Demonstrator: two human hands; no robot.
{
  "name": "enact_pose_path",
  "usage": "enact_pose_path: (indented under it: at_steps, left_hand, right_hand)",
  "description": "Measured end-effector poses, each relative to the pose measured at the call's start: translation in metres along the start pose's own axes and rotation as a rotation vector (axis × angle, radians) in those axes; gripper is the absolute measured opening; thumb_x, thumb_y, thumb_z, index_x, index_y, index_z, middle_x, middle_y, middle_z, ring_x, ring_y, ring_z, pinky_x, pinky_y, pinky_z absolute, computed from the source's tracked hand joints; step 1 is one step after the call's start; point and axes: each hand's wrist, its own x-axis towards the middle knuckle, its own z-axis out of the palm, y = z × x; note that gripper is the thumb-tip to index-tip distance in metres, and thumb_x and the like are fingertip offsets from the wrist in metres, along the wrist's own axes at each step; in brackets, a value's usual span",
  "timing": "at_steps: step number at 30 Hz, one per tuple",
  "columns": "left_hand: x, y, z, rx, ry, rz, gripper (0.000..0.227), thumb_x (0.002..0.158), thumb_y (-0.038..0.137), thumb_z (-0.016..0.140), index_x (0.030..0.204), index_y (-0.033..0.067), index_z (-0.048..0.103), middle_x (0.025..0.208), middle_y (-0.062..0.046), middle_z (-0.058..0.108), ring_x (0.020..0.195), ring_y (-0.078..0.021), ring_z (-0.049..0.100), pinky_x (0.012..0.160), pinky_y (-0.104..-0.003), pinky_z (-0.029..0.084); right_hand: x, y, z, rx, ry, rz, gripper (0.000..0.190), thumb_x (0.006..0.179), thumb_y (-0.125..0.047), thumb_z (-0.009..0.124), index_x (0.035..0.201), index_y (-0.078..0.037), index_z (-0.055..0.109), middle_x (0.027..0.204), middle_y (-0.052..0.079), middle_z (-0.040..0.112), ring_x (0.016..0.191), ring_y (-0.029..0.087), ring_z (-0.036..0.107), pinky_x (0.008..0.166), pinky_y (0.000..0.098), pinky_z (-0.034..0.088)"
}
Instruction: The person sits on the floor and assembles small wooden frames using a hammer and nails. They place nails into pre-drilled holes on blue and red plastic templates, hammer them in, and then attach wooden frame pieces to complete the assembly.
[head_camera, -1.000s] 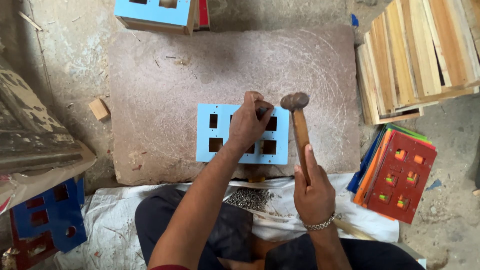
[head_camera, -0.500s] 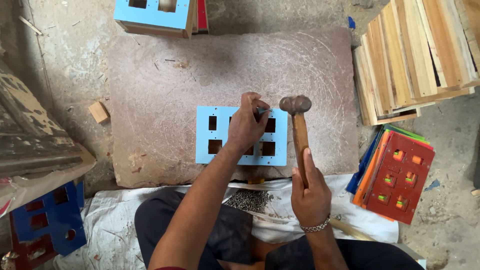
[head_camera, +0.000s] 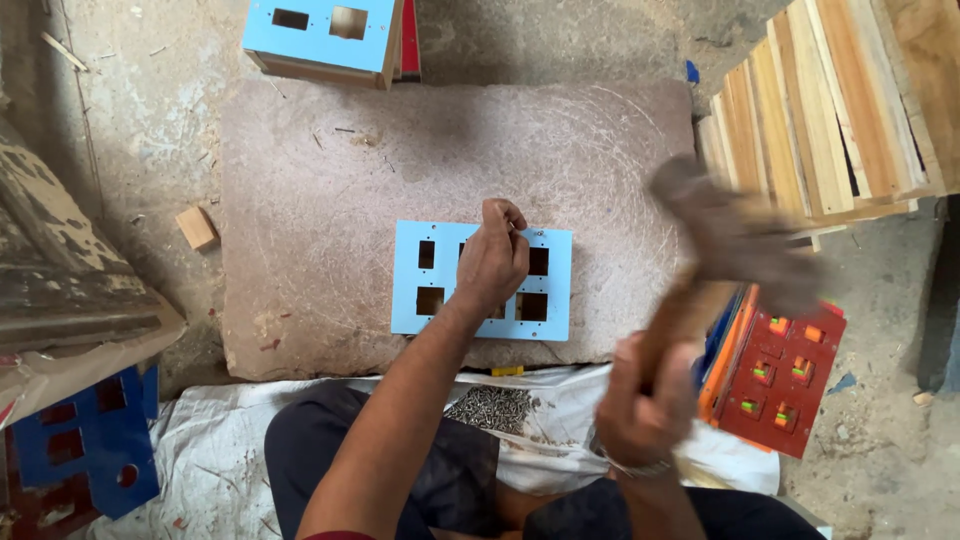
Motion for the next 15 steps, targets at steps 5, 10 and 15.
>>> enact_pose_path:
  at_steps: [5,10,15]
  left_hand:
    - [-0.004,0.001,-0.001,-0.023,0.03,0.02,0.028,0.093,-0.003,0.054,0.109,0.0058,0.034,0.083,-0.014,0.06,0.069,-0.036,0.065,0.06,-0.049,0.05]
    - [0.006,0.005,-0.002,0.023,0.026,0.035,0.029,0.091,-0.004,0.054,0.107,0.0049,0.033,0.084,-0.018,0.059,0.07,-0.0422,0.061,0.061,-0.053,0.047]
    - [-0.004,0.002,-0.005,-0.025,0.044,0.033,0.027,0.092,-0.003,0.055,0.108,0.0046,0.035,0.085,-0.018,0.06,0.074,-0.0436,0.064,0.063,-0.052,0.048]
  right_hand:
    - [-0.005,0.014,0.028,-0.087,-0.596,0.491,0.058,0.095,-0.005,0.068,0.152,0.002,0.055,0.081,0.016,0.073,0.058,0.022,0.064,0.047,0.0323,0.054]
    - [-0.009,0.032,0.015,-0.058,-0.118,-0.139,0.046,0.107,-0.01,0.065,0.148,0.004,0.05,0.117,0.026,0.07,0.099,0.03,0.074,0.079,0.0387,0.061]
    - [-0.035,0.034,0.036,-0.034,-0.286,0.078,0.05,0.104,-0.019,0.063,0.151,-0.007,0.05,0.103,0.015,0.074,0.088,0.027,0.076,0.071,0.0341,0.062]
